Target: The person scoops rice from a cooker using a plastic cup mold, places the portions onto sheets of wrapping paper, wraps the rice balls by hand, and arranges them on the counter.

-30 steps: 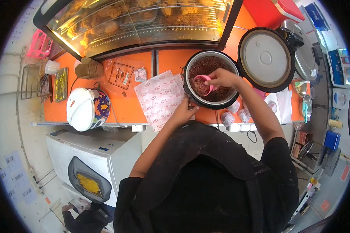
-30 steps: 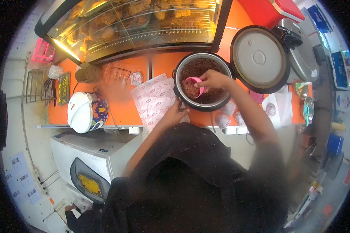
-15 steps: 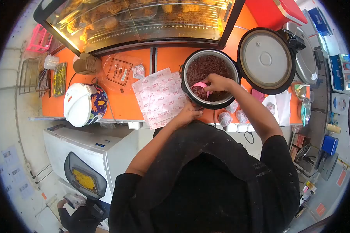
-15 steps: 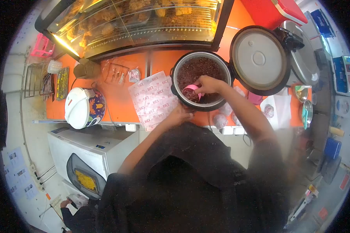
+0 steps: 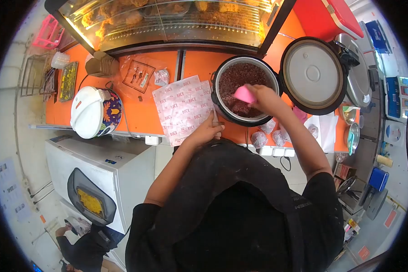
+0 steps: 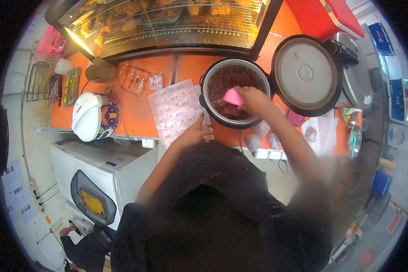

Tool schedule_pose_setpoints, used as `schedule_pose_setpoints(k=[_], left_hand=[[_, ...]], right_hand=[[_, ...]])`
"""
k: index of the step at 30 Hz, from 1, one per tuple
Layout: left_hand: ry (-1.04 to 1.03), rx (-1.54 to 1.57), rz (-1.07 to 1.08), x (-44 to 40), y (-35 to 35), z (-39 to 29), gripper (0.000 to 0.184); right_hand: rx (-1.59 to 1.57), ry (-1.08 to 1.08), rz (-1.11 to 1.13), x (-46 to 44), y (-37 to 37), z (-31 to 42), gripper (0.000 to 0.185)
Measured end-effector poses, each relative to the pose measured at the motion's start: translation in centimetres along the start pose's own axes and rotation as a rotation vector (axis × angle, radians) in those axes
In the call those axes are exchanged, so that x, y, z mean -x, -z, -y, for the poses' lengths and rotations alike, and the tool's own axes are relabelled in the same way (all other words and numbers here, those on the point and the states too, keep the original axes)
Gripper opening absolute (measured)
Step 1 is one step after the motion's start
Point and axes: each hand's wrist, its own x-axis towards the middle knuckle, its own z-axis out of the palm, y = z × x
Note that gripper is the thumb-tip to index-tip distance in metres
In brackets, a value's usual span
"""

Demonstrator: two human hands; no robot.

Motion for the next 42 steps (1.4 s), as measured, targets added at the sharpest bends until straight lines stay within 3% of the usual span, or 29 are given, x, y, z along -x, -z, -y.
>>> schedule_pose_setpoints(k=[1, 2, 4, 5, 8, 11, 18, 20, 22, 25, 27, 30, 33, 38, 41, 42], left_hand=[[-0.026, -0.039, 0.024, 0.2, 0.0, -0.2, 0.098], [-0.050, -0.081, 0.051, 0.6, -0.1, -0.4, 0.097], [-0.098, -0.053, 0.102, 0.2, -0.5, 0.1, 0.095], [-0.153, -0.023, 0.146, -0.2, -0.5, -0.1, 0.094], [-0.152, -0.006, 0.157, 0.3, -0.8, -0.9, 0.090], [-0.084, -0.080, 0.180, -0.5, -0.1, -0.7, 0.083], [-0.135, 0.002, 0.159, -0.4, -0.8, -0.5, 0.070], [-0.108, 0.008, 0.154, -0.4, -0.7, -0.3, 0.077], [-0.124, 0.027, 0.134, -0.5, -0.4, 0.3, 0.080], [-0.143, 0.029, 0.112, -0.1, 0.8, 0.6, 0.081], [-0.151, 0.017, 0.100, 0.3, 2.1, 0.5, 0.080], [-0.097, -0.086, 0.002, 1.0, 4.7, 1.2, 0.064], [-0.214, -0.180, -0.227, 1.6, 7.2, 2.8, 0.047], [-0.141, -0.122, -0.282, 2.1, 12.3, 5.3, 0.045], [-0.204, -0.316, -0.347, 1.4, 15.4, 8.2, 0.048], [-0.312, -0.656, -0.492, 1.2, 16.2, 8.8, 0.054]], right_hand=[[-0.059, -0.164, 0.000, -0.1, 0.5, -0.1, 0.068], [-0.062, -0.168, 0.003, -0.4, 0.2, -0.2, 0.068], [-0.059, -0.252, 0.264, -1.2, -0.6, -0.6, 0.050], [-0.195, -0.156, 0.151, -0.9, -1.8, -1.2, 0.044], [-0.396, -0.126, 0.175, -1.6, -3.1, 0.1, 0.041], [-0.420, -0.082, 0.110, -2.7, -3.2, 1.1, 0.041], [-0.518, -0.054, 0.127, -3.9, -1.8, 0.6, 0.043], [-0.865, -0.165, 0.179, -3.3, -1.3, -0.1, 0.039], [-0.913, -0.215, 0.228, -2.5, 0.2, -0.1, 0.038], [-1.344, -0.347, 0.235, -1.0, 1.1, -1.4, 0.045], [-1.417, -0.330, 0.182, 0.1, 2.1, -0.6, 0.046], [-1.508, -0.281, 0.142, 0.9, 1.8, 0.3, 0.050], [-1.790, -0.175, 0.042, 1.5, 1.5, 2.0, 0.055], [-1.874, -0.195, -0.044, 1.8, 2.0, 5.2, 0.061], [-1.945, -0.191, -0.046, 1.1, 1.8, 9.0, 0.070], [-1.942, -0.191, -0.042, 0.5, 1.2, 10.7, 0.070]])
